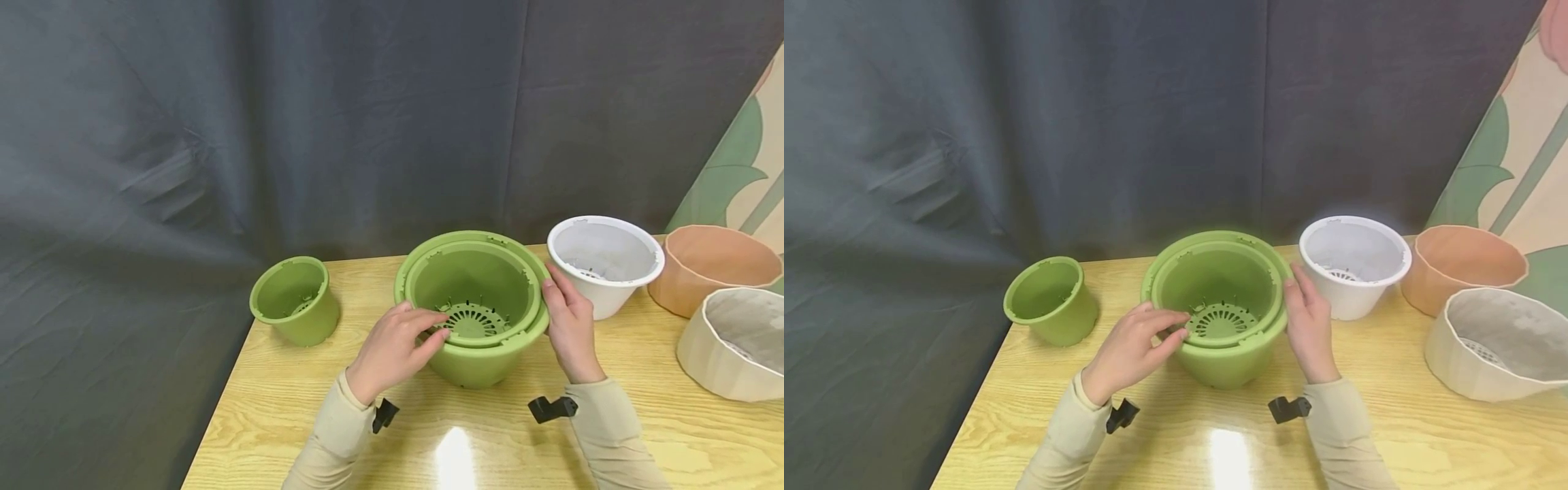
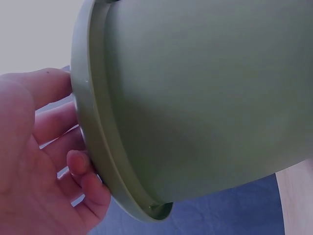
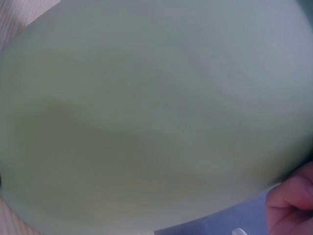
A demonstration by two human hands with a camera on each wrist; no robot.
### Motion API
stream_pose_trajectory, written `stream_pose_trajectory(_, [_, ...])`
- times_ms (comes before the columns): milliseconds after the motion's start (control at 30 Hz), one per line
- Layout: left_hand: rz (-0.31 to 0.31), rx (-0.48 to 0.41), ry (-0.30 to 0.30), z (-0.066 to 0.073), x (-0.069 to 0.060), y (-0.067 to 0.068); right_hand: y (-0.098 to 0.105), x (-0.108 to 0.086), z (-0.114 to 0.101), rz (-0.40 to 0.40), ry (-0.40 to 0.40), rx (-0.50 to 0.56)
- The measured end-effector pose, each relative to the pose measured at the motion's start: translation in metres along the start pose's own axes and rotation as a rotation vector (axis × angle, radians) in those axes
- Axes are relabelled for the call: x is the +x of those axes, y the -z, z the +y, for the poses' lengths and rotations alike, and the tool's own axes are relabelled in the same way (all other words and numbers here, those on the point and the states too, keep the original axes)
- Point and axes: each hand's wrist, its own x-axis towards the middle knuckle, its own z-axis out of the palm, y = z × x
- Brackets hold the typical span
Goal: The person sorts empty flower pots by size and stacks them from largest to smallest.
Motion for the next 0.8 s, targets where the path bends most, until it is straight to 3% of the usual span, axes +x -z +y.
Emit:
stream_pose_trajectory(167, [0.012,-0.053,0.041,-0.001,-0.003,0.000,0.000,0.000,0.000,-0.004,0.007,-0.019])
stream_pose_trajectory(333, [0.062,-0.098,0.098,-0.002,-0.006,0.001,0.000,0.001,0.000,0.002,-0.001,-0.020])
stream_pose_trajectory(800, [0.239,-0.139,0.097,-0.011,-0.014,0.001,0.000,0.001,0.001,-0.003,-0.005,-0.022])
